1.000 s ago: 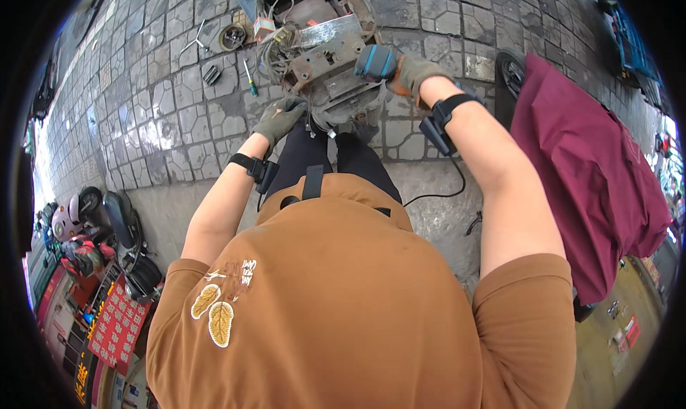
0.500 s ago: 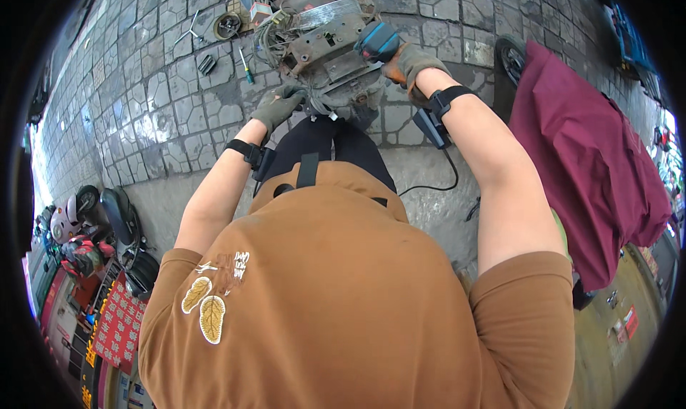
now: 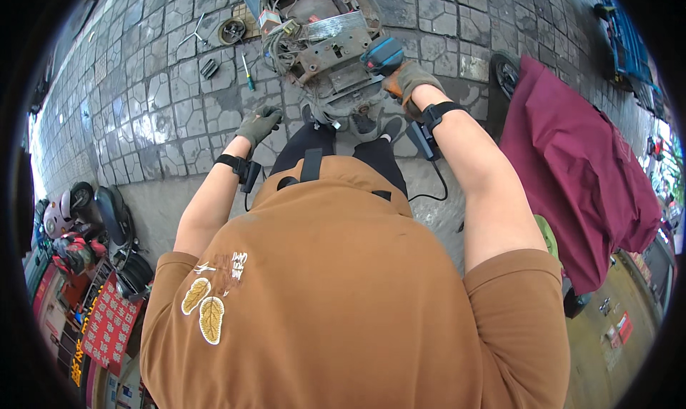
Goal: Use a screwdriver and impact driver to disassemble and inspect parts of an electric scooter.
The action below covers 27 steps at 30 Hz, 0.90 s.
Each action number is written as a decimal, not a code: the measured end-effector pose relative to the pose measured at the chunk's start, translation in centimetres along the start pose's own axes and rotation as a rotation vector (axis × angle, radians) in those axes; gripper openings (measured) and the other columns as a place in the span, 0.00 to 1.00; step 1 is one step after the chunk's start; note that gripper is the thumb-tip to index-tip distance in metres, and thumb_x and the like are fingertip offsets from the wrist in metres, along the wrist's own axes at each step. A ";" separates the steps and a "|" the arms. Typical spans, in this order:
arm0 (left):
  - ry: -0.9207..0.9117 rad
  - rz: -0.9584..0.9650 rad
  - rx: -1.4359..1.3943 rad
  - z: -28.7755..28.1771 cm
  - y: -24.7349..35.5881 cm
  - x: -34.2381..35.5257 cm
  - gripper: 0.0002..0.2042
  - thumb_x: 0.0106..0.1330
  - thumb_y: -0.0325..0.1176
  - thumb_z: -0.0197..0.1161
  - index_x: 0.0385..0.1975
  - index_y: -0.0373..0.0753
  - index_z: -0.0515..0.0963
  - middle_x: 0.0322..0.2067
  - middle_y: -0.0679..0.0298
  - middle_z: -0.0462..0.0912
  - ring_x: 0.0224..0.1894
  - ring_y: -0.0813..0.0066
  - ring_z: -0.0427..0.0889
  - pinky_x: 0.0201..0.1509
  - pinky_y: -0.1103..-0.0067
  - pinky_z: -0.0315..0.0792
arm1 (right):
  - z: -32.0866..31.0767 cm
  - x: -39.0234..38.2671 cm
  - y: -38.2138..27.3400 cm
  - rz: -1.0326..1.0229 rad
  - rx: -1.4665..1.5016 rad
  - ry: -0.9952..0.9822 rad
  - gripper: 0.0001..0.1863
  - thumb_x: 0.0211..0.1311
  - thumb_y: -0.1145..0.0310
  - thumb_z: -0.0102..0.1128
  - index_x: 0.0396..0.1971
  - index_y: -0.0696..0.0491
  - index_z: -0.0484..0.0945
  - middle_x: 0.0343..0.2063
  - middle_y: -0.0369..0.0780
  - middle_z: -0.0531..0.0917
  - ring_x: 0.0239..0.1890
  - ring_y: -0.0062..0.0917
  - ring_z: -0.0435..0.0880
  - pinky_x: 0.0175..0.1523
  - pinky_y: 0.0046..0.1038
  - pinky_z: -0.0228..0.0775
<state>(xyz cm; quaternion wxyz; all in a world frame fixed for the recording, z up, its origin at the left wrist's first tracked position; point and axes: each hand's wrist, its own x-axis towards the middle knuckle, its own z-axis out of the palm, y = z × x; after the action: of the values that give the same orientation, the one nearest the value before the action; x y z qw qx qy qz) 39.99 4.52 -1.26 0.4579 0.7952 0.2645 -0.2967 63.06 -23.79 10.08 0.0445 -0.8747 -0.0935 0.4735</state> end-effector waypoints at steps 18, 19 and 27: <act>0.140 -0.159 -0.040 3.3 0.8 -4.7 0.17 0.58 0.44 0.54 0.38 0.38 0.77 0.28 0.60 0.82 0.29 0.74 0.81 0.38 0.77 0.71 | 0.9 2.6 1.1 -0.156 -0.285 0.052 0.16 0.43 0.60 0.55 0.32 0.53 0.80 0.36 0.49 0.80 0.37 0.41 0.79 0.40 0.35 0.70; 0.116 -0.185 -0.015 3.0 0.9 -4.9 0.16 0.59 0.42 0.54 0.39 0.36 0.76 0.30 0.60 0.82 0.30 0.74 0.81 0.38 0.78 0.71 | 1.3 3.1 1.5 -0.155 -0.281 0.057 0.16 0.43 0.60 0.55 0.32 0.53 0.80 0.36 0.49 0.80 0.37 0.41 0.79 0.40 0.35 0.70; 0.115 -0.197 -0.045 1.3 0.4 -4.2 0.16 0.60 0.41 0.53 0.40 0.34 0.75 0.32 0.61 0.81 0.29 0.75 0.80 0.36 0.80 0.71 | 1.6 1.5 3.0 -0.219 0.031 0.063 0.18 0.40 0.53 0.58 0.22 0.55 0.79 0.21 0.42 0.79 0.23 0.27 0.76 0.30 0.31 0.67</act>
<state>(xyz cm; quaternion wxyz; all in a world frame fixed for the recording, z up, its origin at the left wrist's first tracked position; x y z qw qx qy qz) 37.12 2.61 1.40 0.4282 0.7707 0.3737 -0.2882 62.91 -26.42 7.51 0.1125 -0.8728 -0.1797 0.4396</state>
